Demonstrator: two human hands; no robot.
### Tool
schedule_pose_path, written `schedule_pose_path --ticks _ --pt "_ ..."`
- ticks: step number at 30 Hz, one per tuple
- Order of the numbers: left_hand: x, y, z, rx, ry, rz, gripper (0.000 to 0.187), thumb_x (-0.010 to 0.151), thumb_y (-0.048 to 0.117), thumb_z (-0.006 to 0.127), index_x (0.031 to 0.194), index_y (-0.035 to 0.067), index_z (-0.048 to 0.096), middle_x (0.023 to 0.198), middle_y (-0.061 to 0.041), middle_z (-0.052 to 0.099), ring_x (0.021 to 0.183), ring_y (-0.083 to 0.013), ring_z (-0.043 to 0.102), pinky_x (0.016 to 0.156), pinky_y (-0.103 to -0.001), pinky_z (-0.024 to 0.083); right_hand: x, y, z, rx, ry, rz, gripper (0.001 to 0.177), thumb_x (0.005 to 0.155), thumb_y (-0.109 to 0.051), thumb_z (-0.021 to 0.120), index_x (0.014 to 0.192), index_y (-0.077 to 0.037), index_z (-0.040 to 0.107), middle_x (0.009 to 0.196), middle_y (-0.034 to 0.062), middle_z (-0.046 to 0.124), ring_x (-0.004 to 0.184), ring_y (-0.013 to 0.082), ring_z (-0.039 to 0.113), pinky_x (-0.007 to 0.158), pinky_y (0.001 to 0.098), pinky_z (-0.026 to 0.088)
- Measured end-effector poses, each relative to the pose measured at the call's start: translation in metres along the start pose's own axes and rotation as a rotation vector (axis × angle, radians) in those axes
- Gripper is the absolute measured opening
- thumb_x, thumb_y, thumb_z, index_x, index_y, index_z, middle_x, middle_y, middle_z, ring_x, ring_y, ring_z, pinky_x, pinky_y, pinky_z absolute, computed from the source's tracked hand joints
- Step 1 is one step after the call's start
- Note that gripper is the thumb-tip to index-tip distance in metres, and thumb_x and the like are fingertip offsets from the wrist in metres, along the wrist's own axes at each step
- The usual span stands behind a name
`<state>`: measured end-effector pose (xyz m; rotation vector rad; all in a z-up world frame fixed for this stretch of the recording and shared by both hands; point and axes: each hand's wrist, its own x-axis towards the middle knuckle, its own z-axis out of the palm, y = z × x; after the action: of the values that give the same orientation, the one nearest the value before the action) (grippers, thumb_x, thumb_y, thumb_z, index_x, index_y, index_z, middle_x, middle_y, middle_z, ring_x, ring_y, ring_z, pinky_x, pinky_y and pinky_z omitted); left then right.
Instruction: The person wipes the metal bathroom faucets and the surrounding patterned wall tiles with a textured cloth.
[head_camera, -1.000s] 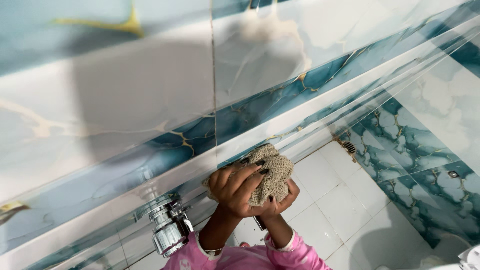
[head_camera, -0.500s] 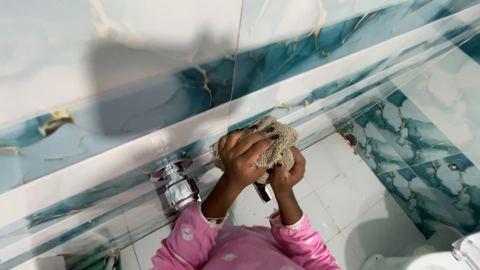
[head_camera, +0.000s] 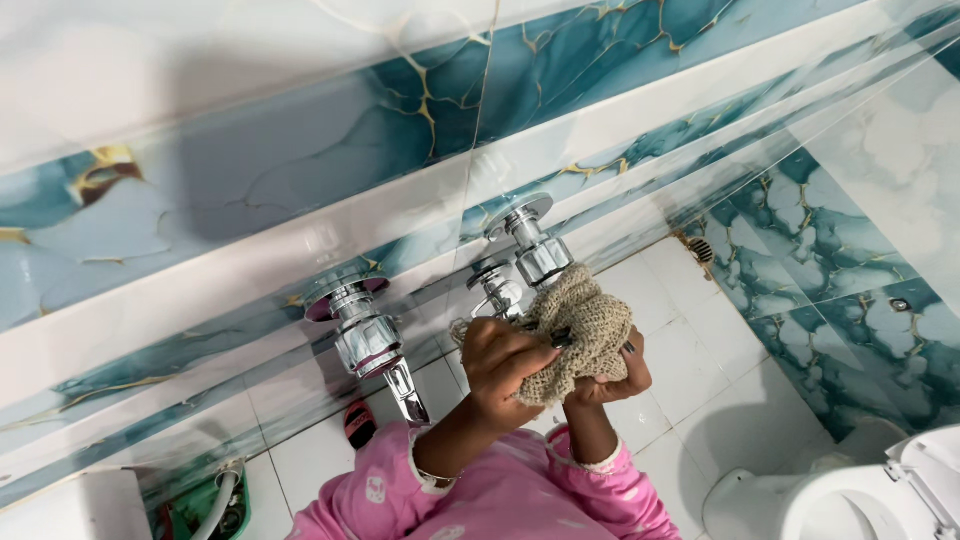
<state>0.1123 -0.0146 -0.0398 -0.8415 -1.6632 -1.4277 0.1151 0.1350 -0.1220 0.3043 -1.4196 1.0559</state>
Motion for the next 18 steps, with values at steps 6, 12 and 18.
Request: schedule_pose_path --ticks 6,12,18 --pt "-0.033 0.002 0.013 0.144 -0.020 -0.169 0.031 0.077 0.020 0.088 0.104 0.012 0.075 0.097 0.001 0.073 0.085 -0.0194 0.061 0.079 -0.038 0.043 -0.073 0.036 -0.037 0.043 -0.068 0.257 0.045 0.108 -0.041 0.058 0.134 -0.008 0.042 0.120 0.0204 0.059 0.103 0.0267 0.064 0.090 0.0415 0.056" --pt "-0.066 -0.029 0.019 0.211 -0.090 -0.339 0.033 0.077 0.013 0.084 0.108 0.012 0.074 0.103 -0.001 0.072 0.095 -0.0231 0.064 0.086 -0.039 0.045 -0.092 0.047 -0.040 -0.111 -0.262 0.396 0.036 0.103 -0.025 0.057 0.131 -0.003 0.054 0.109 0.0137 0.066 0.097 0.0204 0.065 0.089 0.0339 0.053" --pt "-0.094 -0.067 0.017 0.305 -0.146 -0.494 0.047 0.068 0.004 0.075 0.114 0.012 0.073 0.103 -0.004 0.069 0.099 -0.0273 0.061 0.087 -0.042 0.043 -0.086 0.033 -0.028 -0.312 -0.489 0.529 0.031 0.103 -0.015 0.053 0.128 0.001 0.057 0.114 0.0169 0.066 0.106 0.0276 0.066 0.097 0.0379 0.051"
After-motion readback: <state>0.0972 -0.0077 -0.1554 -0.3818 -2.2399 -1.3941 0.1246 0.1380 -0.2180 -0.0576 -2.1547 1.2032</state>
